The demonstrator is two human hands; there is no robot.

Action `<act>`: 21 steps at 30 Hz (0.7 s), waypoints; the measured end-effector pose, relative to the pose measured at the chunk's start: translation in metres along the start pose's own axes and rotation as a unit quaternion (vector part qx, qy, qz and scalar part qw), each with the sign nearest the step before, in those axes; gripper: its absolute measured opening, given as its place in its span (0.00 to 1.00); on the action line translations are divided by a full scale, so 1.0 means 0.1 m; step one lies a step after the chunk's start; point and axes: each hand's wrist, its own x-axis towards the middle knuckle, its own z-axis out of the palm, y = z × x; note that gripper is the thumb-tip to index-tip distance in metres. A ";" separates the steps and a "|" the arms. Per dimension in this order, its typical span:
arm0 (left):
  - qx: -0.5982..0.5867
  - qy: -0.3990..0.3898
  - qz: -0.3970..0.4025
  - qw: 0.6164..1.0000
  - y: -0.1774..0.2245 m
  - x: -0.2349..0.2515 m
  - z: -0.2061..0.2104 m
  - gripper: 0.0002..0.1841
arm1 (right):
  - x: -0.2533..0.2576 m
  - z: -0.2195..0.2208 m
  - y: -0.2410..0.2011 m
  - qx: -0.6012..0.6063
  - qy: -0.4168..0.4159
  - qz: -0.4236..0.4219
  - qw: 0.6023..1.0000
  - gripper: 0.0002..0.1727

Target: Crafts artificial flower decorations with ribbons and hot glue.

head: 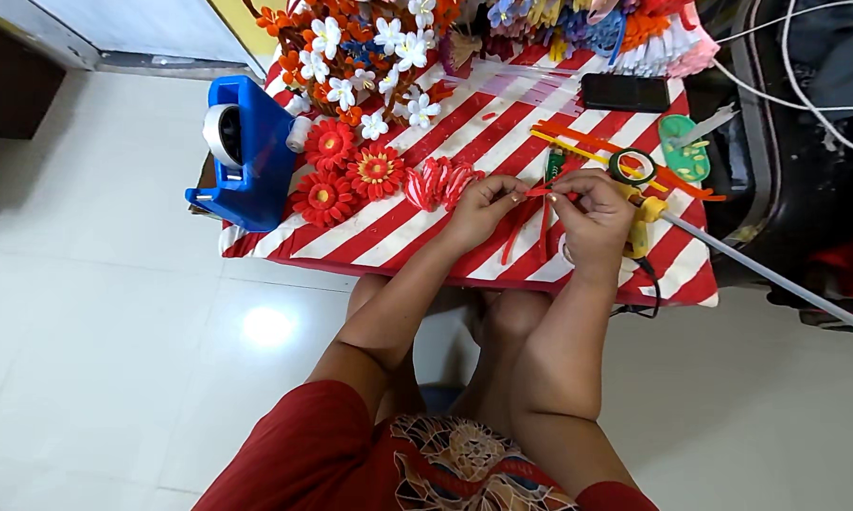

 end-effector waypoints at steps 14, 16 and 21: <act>0.063 -0.019 0.032 0.997 0.00 0.00 0.00 0.08 | 0.00 -0.01 -0.05 -0.038 -0.003 -0.005 0.999 0.04; 0.063 -0.020 0.029 0.997 0.01 -0.01 -0.01 0.08 | 0.00 -0.01 -0.05 -0.049 -0.005 -0.006 0.999 0.04; 0.060 -0.026 0.027 0.997 0.00 -0.01 -0.01 0.08 | 0.00 -0.02 -0.07 -0.072 -0.004 -0.003 0.997 0.04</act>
